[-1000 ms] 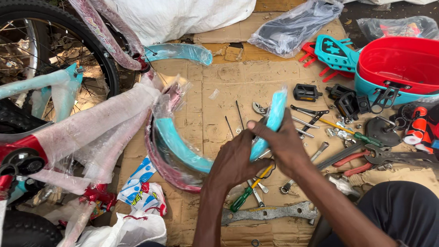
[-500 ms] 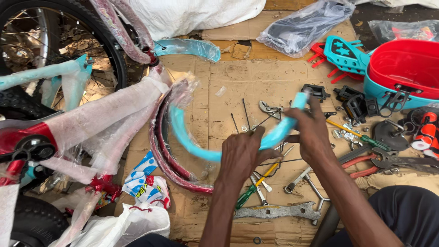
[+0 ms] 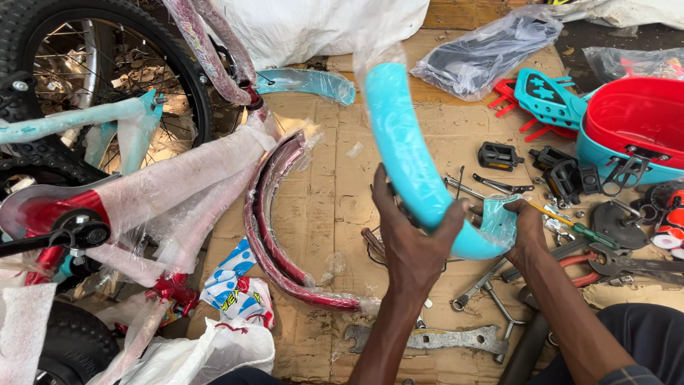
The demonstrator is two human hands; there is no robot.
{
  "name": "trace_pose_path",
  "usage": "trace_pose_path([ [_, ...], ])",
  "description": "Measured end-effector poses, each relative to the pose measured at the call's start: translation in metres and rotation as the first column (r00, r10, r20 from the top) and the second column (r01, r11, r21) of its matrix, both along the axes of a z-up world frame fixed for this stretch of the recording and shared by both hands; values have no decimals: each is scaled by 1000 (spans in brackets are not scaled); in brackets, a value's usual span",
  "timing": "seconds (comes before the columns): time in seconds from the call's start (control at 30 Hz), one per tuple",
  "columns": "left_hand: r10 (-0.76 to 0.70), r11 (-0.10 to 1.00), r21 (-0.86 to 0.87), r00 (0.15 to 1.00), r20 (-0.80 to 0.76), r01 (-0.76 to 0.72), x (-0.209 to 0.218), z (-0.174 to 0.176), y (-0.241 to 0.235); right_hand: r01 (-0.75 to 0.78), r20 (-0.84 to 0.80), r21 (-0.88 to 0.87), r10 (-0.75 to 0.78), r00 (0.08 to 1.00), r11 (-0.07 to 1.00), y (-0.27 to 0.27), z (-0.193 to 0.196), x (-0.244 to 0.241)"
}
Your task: The person assembles bicycle parts on a cardboard surface. They use a hammer to tap a handlebar grip onto the handlebar, then unwrap and assemble a blue mudguard using a screwdriver and pliers.
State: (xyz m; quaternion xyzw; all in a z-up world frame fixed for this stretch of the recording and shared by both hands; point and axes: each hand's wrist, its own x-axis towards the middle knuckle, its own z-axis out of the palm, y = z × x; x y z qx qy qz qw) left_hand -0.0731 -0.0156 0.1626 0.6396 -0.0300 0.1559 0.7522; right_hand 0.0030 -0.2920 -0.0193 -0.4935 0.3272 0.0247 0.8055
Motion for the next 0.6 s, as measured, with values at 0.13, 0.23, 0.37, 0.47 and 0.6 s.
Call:
trace_pose_path([
  [0.13, -49, 997, 69, 997, 51, 45, -8, -6, -8, 27, -2, -14, -27, 1000, 1000, 2, 13, -1],
  [0.23, -4, 1000, -7, 991, -137, 3, 3, -26, 0, 44, -14, -55, -45, 999, 998, 22, 42, -7],
  [0.37, 428, 876, 334, 880, -206, -348, 39, -66, 51, 77, 109, -229, -53, 993, 970, 55, 102, -14],
  [0.47, 553, 606, 761, 811, -192, -233, 42, -82, 87, 93, 333, -579, 130, 934, 810, 92, 154, -19],
  [0.6, -199, 823, 525, 976, -90, 216, 42, -52, 94, 44, 314, -821, 385, 868, 570, 158, 204, -17],
])
